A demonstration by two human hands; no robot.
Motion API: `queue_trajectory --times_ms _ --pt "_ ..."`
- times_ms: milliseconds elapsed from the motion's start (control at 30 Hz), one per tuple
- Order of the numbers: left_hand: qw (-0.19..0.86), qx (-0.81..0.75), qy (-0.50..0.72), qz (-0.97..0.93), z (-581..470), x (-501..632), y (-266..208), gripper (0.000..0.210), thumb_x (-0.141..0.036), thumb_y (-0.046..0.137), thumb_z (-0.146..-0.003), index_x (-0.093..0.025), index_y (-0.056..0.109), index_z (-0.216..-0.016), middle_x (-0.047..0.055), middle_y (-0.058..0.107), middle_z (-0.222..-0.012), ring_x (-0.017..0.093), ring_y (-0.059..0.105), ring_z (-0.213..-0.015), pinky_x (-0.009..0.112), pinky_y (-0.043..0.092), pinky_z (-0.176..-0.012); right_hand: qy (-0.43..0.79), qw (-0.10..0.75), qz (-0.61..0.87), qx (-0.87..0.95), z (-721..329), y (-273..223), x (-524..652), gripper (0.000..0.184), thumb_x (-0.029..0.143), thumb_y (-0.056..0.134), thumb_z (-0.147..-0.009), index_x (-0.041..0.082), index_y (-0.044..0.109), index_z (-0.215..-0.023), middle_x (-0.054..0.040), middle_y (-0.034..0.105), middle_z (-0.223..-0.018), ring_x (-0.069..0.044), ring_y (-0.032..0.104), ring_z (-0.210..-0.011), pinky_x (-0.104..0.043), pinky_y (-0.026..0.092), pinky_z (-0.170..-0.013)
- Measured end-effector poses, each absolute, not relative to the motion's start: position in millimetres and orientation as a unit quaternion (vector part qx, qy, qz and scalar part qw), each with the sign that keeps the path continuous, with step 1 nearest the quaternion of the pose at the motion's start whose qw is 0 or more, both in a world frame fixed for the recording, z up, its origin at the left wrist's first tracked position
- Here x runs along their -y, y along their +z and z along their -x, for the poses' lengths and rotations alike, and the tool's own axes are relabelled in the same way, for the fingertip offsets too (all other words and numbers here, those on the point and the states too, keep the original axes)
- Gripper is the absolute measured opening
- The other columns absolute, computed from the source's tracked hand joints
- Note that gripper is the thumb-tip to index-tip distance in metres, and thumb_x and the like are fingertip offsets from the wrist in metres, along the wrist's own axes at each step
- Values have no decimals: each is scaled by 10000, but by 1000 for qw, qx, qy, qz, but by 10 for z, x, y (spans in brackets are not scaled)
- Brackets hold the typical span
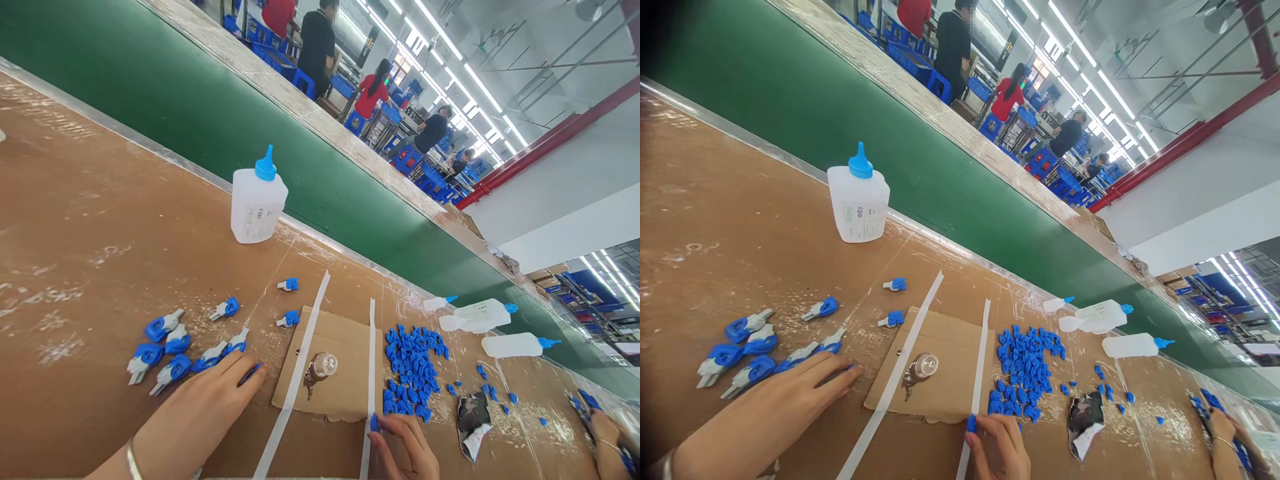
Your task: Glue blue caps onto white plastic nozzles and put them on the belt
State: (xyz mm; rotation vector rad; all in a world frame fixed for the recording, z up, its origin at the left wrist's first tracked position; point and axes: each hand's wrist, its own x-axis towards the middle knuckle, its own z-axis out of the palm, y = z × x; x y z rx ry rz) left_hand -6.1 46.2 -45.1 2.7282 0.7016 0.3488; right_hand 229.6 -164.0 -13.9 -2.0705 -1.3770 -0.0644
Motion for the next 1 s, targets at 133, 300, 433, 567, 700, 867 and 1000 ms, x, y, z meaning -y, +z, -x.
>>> queue_trajectory --times_ms 133,300,433,567,700,867,1000 --pt "258 -240 184 -918 -5 -465 -373 366 -61 452 -804 -233 700 -1011 45 744 -893 213 714 -728 293 594 -637 1 290 768 571 -2094 59 1095 145 359 606 -887 246 693 -861 -21 676 -778 -158 640 -722 -244 506 -641" --pt "482 -234 301 -789 -62 -337 -398 247 -244 483 -883 -288 719 -941 -3 736 -866 123 700 -742 141 533 -686 21 229 786 574 -1984 102 681 233 432 591 -884 243 683 -783 -12 679 -749 -187 610 -722 -299 448 -677" --pt "590 -231 262 -728 -91 -280 -356 236 -265 524 -840 -307 740 -925 5 734 -844 124 684 -715 145 521 -664 33 188 794 577 -1992 108 538 295 468 602 -863 234 680 -702 -13 684 -702 -202 599 -692 -302 414 -653" --pt "680 -261 221 -648 -121 -279 -336 246 -382 567 -808 -252 753 -904 41 709 -761 149 643 -640 188 516 -555 74 165 804 566 -2001 173 462 261 445 641 -836 246 700 -678 -13 679 -658 -207 593 -678 -301 396 -653" --pt "841 -293 187 -415 -263 -248 -338 504 -610 724 -619 -188 743 -894 39 686 -700 187 664 -637 241 545 -521 143 262 801 518 -2039 225 528 239 484 699 -764 257 728 -696 -23 683 -665 -204 602 -670 -296 440 -644" --pt "913 -303 186 -199 -528 -177 -303 616 -603 855 -375 -168 749 -799 40 728 -727 211 705 -655 258 564 -544 273 483 755 349 -1917 147 724 308 557 772 -650 264 749 -740 -39 713 -731 -200 649 -710 -295 521 -682" --pt "926 -296 169 -165 -601 -101 -287 595 -565 872 -389 -168 754 -817 51 749 -742 185 697 -658 251 572 -567 259 539 735 320 -1752 53 822 304 538 807 -614 254 749 -706 -25 672 -649 -178 623 -641 -275 512 -627"
